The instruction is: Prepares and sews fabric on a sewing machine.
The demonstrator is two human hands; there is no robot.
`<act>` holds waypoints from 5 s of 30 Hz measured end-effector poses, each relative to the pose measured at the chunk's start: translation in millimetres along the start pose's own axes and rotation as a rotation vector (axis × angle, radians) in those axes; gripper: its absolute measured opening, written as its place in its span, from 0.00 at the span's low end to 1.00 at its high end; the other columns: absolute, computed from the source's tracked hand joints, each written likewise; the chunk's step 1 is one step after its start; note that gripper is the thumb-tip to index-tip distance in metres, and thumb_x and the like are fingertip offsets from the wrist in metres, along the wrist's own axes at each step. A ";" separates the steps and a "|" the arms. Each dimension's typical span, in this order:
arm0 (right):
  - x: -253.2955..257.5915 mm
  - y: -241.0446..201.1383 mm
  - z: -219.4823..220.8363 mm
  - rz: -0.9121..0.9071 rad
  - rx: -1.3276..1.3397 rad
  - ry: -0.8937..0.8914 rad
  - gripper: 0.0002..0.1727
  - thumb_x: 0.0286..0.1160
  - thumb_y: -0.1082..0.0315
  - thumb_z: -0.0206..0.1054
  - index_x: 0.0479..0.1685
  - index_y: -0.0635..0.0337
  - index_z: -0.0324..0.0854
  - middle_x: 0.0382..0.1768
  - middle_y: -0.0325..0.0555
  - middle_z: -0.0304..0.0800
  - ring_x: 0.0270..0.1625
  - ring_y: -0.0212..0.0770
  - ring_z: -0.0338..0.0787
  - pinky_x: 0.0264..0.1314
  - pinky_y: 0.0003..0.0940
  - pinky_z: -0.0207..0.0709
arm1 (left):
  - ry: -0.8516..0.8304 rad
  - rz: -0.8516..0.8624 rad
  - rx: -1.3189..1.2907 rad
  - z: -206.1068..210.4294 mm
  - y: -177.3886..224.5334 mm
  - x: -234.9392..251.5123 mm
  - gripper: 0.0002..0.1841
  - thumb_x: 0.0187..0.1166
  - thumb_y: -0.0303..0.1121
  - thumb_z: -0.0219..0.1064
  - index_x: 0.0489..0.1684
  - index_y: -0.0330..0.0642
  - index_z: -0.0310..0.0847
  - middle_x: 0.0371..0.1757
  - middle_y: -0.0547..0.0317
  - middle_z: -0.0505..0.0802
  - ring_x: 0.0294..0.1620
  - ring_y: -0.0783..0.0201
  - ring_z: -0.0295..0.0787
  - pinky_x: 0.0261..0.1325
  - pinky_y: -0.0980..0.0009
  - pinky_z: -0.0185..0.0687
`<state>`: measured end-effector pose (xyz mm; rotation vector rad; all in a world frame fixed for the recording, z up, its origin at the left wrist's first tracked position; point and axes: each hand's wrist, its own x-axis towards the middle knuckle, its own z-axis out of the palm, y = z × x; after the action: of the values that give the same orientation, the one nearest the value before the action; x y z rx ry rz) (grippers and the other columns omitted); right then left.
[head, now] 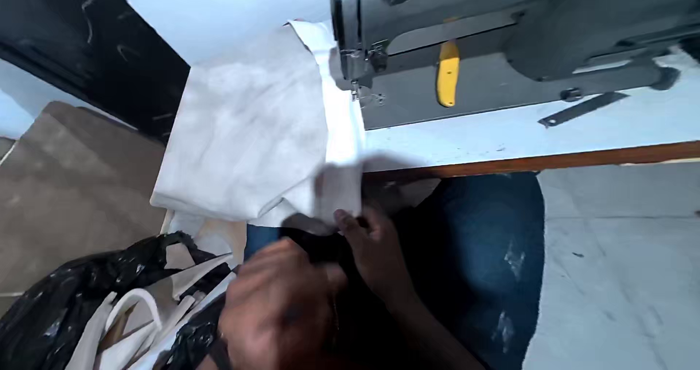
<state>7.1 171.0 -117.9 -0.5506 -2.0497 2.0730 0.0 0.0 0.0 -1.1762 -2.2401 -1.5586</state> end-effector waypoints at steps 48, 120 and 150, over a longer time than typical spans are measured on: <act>76.6 -64.9 -43.7 0.198 -0.460 0.059 0.18 0.86 0.46 0.62 0.56 0.47 0.86 0.28 0.45 0.89 0.16 0.44 0.84 0.17 0.46 0.84 | 0.341 -0.573 -0.855 -110.9 -184.5 229.3 0.11 0.93 0.36 0.50 0.42 0.47 0.77 0.28 0.65 0.83 0.21 0.75 0.78 0.26 0.82 0.78; 99.5 -104.5 -117.4 -0.725 -0.982 0.067 0.11 0.82 0.63 0.68 0.49 0.57 0.93 0.44 0.46 0.91 0.42 0.40 0.89 0.42 0.40 0.84 | 0.390 -0.833 -0.933 -48.5 -83.1 17.4 0.15 0.91 0.41 0.58 0.62 0.45 0.84 0.32 0.55 0.90 0.19 0.71 0.83 0.22 0.75 0.85; 157.3 -119.2 -115.7 -0.615 -1.117 -0.064 0.15 0.87 0.56 0.59 0.42 0.51 0.90 0.40 0.41 0.91 0.41 0.42 0.90 0.41 0.50 0.82 | 0.325 -0.829 -0.906 -27.7 -71.0 7.5 0.15 0.87 0.41 0.64 0.62 0.44 0.86 0.43 0.54 0.95 0.35 0.70 0.94 0.35 0.73 0.93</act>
<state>-109.3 341.7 -19.6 0.0704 -2.7857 0.5179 -61.3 -30.0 -34.8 0.0588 -1.8745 -2.9758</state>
